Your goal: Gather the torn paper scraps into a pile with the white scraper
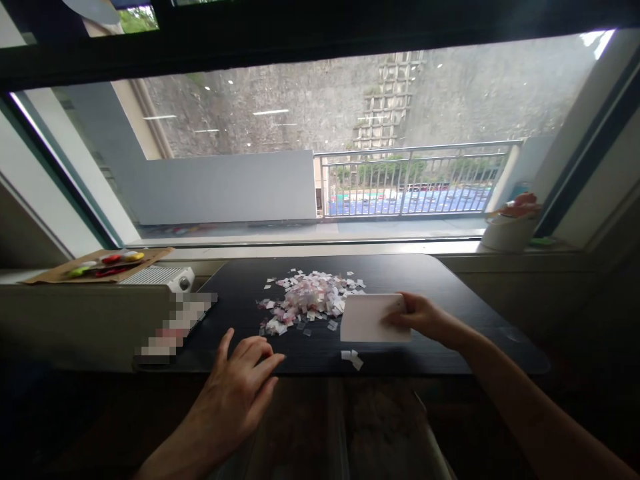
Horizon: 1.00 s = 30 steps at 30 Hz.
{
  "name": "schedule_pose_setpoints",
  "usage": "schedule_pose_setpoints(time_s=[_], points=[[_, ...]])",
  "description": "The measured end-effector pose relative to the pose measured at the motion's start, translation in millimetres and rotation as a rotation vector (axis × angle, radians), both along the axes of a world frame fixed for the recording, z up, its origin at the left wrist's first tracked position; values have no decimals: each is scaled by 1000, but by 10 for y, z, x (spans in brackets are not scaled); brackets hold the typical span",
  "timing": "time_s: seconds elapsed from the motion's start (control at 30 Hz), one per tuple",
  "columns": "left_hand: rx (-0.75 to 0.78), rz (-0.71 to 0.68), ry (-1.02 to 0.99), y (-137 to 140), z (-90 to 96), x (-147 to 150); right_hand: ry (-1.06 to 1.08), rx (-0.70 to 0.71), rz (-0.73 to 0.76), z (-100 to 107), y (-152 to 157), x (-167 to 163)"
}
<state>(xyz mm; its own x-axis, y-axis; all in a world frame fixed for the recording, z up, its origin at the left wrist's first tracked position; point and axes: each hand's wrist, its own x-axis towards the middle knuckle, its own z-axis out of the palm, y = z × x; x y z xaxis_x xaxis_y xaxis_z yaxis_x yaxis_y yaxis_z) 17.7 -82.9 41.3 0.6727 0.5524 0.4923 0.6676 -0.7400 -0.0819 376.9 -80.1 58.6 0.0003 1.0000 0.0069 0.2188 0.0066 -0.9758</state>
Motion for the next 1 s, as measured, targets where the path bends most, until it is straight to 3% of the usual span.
schedule_pose_setpoints(time_s=[0.13,0.3,1.0], points=[[21,-13,22,29,-33,-48,71,-87,-9,-75,103,14],[39,-11,21,68,-105,-89,91,-172,86,-68,118,27],[51,-20,37,91,-137,-99,118,-248,243,-75,-53,103]])
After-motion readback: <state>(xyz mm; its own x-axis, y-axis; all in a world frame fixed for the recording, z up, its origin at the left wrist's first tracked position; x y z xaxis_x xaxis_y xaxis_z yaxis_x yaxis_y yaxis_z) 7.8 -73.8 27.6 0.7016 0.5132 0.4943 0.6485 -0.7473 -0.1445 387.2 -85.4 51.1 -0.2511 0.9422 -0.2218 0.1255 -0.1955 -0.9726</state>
